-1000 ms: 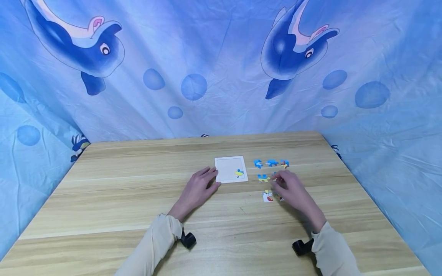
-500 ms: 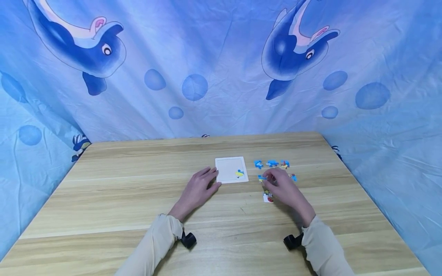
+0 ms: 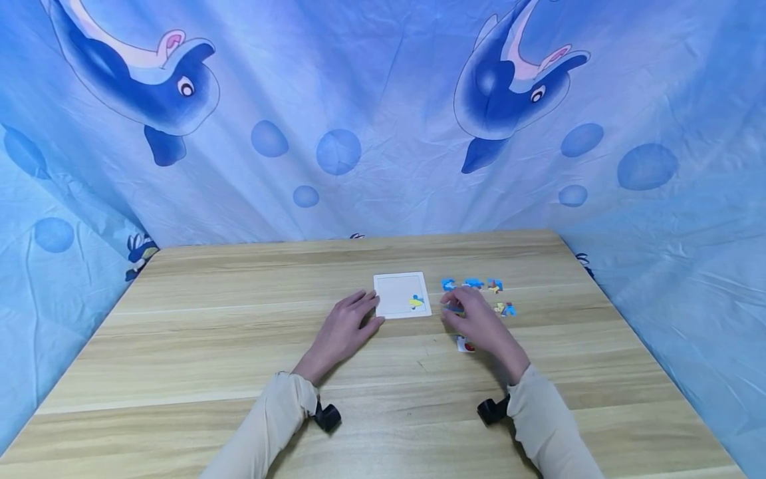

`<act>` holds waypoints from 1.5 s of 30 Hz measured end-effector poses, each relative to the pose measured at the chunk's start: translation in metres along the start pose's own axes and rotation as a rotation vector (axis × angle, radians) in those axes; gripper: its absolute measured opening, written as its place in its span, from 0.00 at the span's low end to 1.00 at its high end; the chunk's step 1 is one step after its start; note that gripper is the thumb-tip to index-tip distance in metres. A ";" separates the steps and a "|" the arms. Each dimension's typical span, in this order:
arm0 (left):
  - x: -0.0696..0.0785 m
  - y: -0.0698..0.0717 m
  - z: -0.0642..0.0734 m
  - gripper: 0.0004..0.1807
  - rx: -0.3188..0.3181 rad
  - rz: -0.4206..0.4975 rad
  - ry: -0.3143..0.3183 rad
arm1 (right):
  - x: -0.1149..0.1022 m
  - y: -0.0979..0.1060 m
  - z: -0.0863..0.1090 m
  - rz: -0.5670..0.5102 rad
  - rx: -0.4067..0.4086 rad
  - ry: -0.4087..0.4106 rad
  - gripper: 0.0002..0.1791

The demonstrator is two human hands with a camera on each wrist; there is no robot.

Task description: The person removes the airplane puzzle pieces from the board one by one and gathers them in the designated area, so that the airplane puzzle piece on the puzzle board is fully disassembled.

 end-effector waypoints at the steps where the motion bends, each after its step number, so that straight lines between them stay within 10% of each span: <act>1: 0.000 0.000 0.000 0.27 -0.001 -0.001 0.001 | -0.001 -0.001 -0.001 -0.002 -0.004 -0.004 0.08; 45: 0.000 0.001 0.000 0.26 -0.001 0.009 0.000 | -0.015 -0.044 -0.030 0.153 -0.035 -0.029 0.17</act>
Point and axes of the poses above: each hand's wrist, its own z-axis away from the middle knuckle, its own y-axis out of the back of the hand, x = y × z, the point moved 10 cm from there along -z, towards the middle knuckle, and after that the axes turned 11 degrees about x, right-handed, at the moved point
